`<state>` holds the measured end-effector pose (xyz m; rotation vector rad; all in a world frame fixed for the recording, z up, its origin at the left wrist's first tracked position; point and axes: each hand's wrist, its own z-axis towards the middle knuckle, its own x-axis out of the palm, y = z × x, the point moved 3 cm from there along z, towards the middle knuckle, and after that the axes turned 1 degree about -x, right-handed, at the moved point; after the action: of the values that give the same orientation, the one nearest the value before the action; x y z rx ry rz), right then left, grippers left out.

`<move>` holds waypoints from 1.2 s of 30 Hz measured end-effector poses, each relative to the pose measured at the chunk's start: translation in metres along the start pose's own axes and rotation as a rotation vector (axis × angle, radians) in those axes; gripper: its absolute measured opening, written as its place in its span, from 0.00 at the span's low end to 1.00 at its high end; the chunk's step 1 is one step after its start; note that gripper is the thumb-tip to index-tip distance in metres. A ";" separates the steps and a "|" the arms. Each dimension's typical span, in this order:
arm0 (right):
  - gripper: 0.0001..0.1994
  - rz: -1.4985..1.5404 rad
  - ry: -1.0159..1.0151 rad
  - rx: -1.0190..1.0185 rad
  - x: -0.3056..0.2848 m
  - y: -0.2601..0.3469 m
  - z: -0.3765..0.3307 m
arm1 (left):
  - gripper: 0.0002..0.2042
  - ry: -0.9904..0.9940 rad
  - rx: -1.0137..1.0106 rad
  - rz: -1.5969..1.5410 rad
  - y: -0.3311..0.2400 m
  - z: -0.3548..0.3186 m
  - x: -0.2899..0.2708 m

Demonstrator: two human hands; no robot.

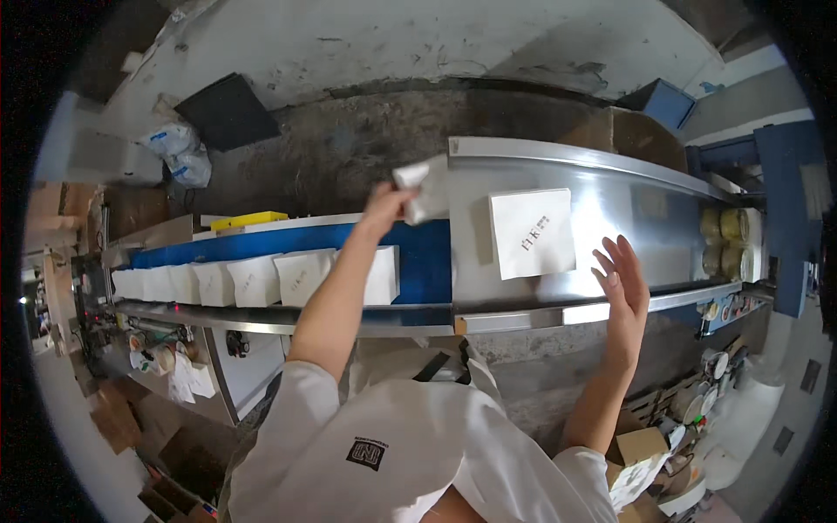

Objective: Manually packaging jars into paper boxes and placing them on a conveyor belt for a packaging machine.

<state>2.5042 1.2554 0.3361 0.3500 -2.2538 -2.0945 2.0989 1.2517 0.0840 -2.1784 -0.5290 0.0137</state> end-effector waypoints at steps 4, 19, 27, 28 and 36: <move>0.29 0.010 -0.010 -0.022 -0.006 0.000 -0.002 | 0.18 0.152 -0.143 0.091 0.033 -0.064 0.046; 0.32 0.150 0.118 0.019 -0.014 -0.026 0.011 | 0.23 0.170 -0.319 -0.054 0.103 -0.097 0.033; 0.31 0.108 0.103 0.041 -0.020 -0.049 0.009 | 0.19 0.134 -0.279 0.039 0.088 -0.100 0.033; 0.30 0.014 0.109 0.061 -0.019 -0.048 0.009 | 0.21 0.110 -0.283 0.030 0.089 -0.100 0.030; 0.33 -0.039 0.118 0.243 0.016 -0.068 0.056 | 0.53 -0.121 0.159 0.137 0.015 -0.116 0.041</move>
<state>2.4878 1.3031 0.2625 0.5163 -2.4518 -1.7654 2.1642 1.1709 0.1523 -2.0626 -0.4301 0.2554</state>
